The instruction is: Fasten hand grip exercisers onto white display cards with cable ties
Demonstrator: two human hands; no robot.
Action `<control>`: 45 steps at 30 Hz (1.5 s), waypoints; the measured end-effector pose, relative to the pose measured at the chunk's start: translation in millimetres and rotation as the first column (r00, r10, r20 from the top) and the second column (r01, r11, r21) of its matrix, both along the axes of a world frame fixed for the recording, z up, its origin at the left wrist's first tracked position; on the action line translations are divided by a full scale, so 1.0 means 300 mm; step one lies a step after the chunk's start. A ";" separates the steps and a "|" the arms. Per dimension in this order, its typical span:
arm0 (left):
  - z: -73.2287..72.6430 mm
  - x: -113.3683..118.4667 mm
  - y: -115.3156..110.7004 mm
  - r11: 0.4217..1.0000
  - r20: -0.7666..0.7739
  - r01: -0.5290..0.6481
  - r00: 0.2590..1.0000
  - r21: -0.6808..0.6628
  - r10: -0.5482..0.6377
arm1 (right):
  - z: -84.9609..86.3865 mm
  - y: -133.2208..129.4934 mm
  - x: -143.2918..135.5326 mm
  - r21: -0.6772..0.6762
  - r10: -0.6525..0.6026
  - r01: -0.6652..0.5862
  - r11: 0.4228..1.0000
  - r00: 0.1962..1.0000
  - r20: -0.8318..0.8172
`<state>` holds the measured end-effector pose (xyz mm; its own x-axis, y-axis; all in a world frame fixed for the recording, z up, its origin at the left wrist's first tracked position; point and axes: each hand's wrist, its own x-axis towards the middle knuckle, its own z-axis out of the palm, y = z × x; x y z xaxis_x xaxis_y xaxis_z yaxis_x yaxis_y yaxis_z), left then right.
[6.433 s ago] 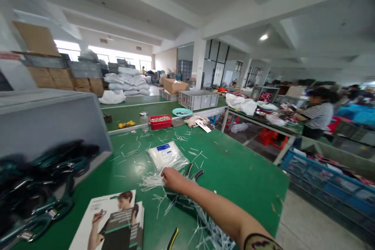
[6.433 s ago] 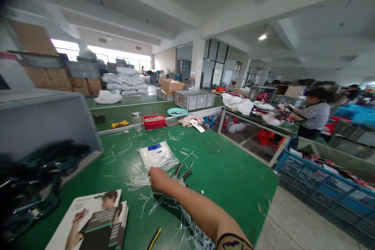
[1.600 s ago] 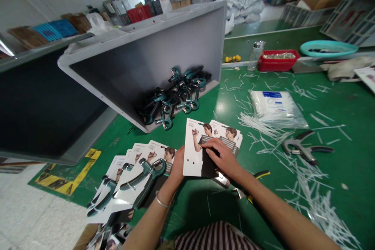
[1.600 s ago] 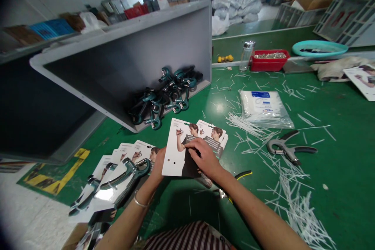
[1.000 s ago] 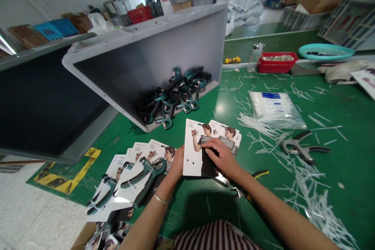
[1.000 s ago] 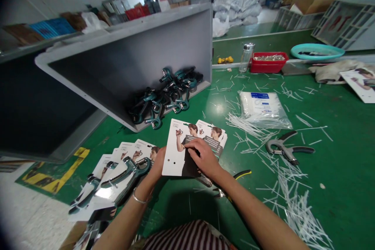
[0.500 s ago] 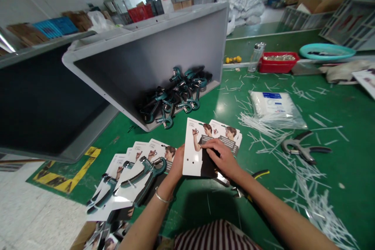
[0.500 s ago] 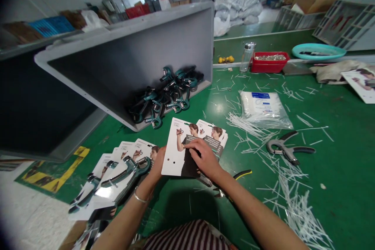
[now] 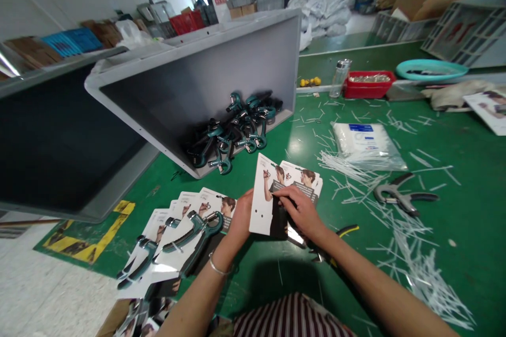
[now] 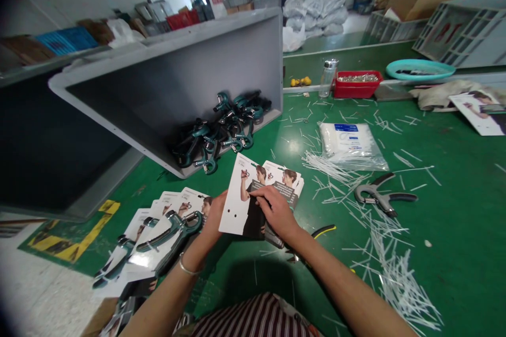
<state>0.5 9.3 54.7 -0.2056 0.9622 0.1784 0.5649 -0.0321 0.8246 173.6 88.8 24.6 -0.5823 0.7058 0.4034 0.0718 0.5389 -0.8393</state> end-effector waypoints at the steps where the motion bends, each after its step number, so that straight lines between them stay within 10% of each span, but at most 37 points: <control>1: 0.005 0.001 0.000 1.000 -0.014 -0.012 1.000 0.007 0.012 | 0.001 -0.002 0.002 0.001 -0.001 0.001 1.000 1.000 0.006; 8: 0.037 0.011 -0.004 0.995 -0.099 0.098 0.990 -0.002 -0.098 | 0.005 -0.008 0.023 0.044 -0.025 0.024 0.999 0.999 0.026; 14: 0.051 0.039 0.000 0.999 -0.068 -0.029 0.997 -0.014 0.028 | 0.020 -0.014 0.022 0.124 -0.008 0.007 0.992 1.000 0.004; 23: 0.077 0.019 -0.007 0.988 0.527 0.090 0.850 -0.124 -0.011 | 0.049 -0.002 -0.001 0.090 -0.052 0.047 0.995 0.997 0.051; 27: 0.075 -0.002 -0.009 0.938 0.541 0.141 0.839 -0.317 0.057 | 0.064 -0.012 0.010 0.076 -0.079 0.071 0.995 0.991 0.107; 33: 0.037 -0.039 -0.016 0.895 0.693 0.188 0.702 -0.406 0.167 | 0.047 0.070 0.216 0.100 -0.149 0.130 0.986 0.965 0.215; 36: 0.009 -0.057 0.024 0.880 0.700 0.242 0.702 -0.409 0.133 | 0.003 0.219 0.337 0.170 -0.303 0.259 0.951 0.889 0.343; 40: -0.036 -0.073 0.111 0.863 0.561 0.239 0.826 -0.445 0.060 | -0.024 0.417 0.392 0.388 -0.513 0.337 0.858 0.532 0.674; 45: -0.051 -0.103 0.076 0.888 0.617 0.130 0.762 -0.441 0.195 | -0.019 0.503 0.371 0.413 -0.494 0.272 0.869 0.480 0.724</control>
<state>-30.4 32.2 39.3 -0.1445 0.8887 -0.4352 -0.0964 0.4251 0.9000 284.8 239.6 18.9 -0.4237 0.9011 0.0921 0.8811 0.4335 -0.1889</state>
